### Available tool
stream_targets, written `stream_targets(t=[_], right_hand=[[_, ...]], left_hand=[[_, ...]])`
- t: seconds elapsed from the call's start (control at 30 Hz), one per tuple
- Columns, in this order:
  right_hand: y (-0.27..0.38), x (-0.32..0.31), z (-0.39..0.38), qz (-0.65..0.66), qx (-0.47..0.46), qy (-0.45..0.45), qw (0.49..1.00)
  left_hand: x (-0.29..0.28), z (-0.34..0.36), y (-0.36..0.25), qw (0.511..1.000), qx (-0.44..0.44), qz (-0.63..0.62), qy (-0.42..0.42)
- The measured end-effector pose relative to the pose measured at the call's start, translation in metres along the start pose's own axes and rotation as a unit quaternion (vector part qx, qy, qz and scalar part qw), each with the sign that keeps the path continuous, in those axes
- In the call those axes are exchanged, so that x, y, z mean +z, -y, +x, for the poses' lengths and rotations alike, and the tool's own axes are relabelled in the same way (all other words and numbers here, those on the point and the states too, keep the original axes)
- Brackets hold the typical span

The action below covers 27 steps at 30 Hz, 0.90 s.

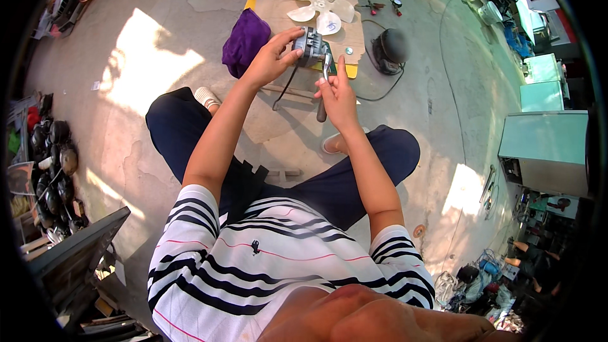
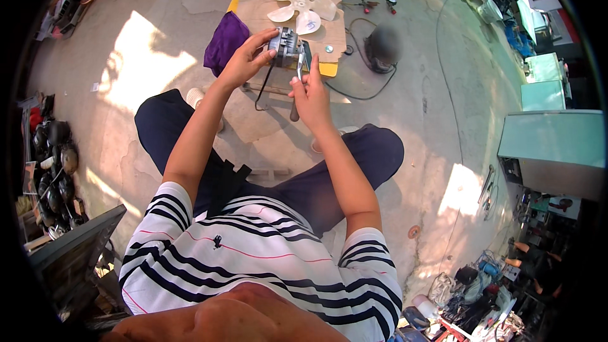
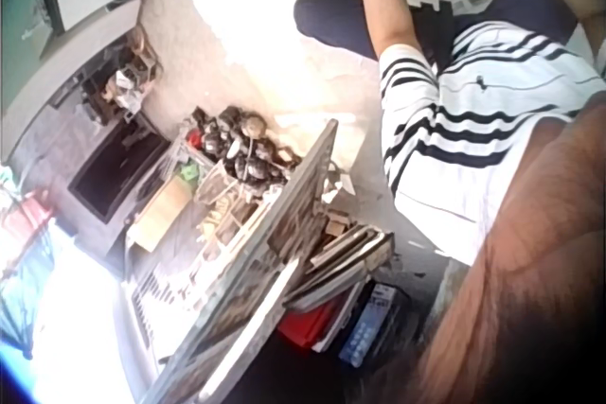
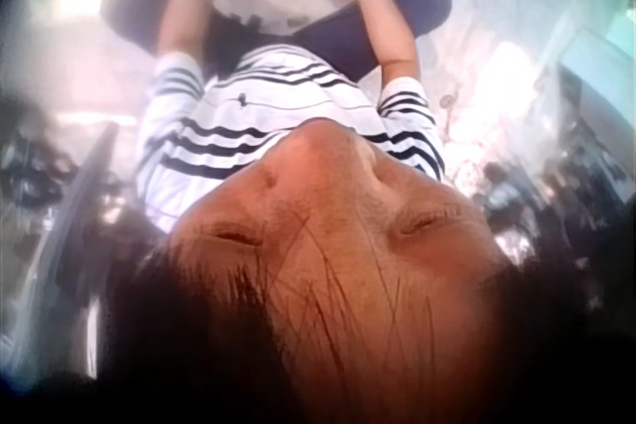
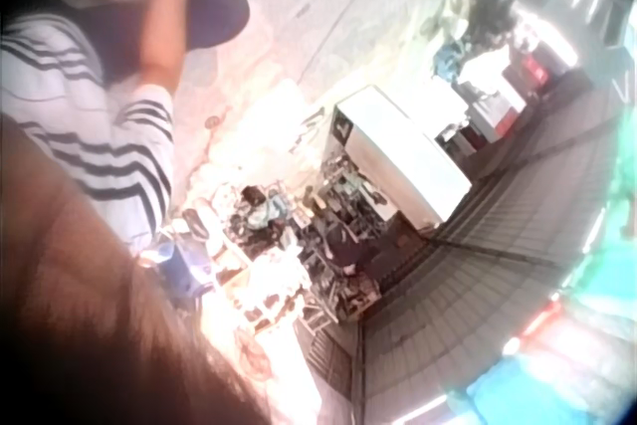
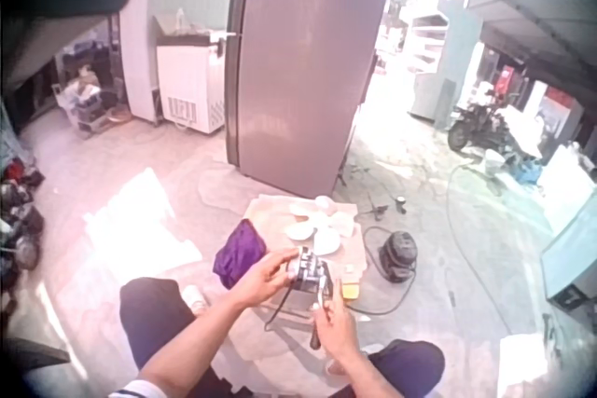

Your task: The person holds a fan motor, removes small parts and screws using a screwdriver, and wipes the motor housing with a purple cloth.

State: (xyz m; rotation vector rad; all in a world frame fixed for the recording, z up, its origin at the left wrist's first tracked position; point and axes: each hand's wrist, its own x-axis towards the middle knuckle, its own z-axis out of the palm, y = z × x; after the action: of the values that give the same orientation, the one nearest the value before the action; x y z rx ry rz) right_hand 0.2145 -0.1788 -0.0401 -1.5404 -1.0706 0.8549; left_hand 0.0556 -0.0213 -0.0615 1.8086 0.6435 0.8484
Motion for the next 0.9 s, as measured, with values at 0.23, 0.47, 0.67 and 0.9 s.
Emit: stream_targets(t=[0.23,0.47,0.67,0.9], right_hand=[[0.017,-0.017,0.014,-0.002,0.019,0.095,0.995],[0.046,-0.046,0.038,0.061,0.094,0.204,0.972],[0.028,-0.047,0.042,-0.025,-0.057,0.253,0.966],[0.031,-0.043,0.035,-0.278,-0.221,0.152,0.922]], left_hand=[[0.002,0.001,0.003,1.000,-0.005,-0.013,-0.002],[0.000,0.000,0.002,1.000,-0.011,-0.014,-0.005],[0.000,-0.001,-0.007,1.000,-0.019,-0.004,-0.005],[0.001,-0.002,-0.006,1.000,-0.016,-0.011,-0.006]])
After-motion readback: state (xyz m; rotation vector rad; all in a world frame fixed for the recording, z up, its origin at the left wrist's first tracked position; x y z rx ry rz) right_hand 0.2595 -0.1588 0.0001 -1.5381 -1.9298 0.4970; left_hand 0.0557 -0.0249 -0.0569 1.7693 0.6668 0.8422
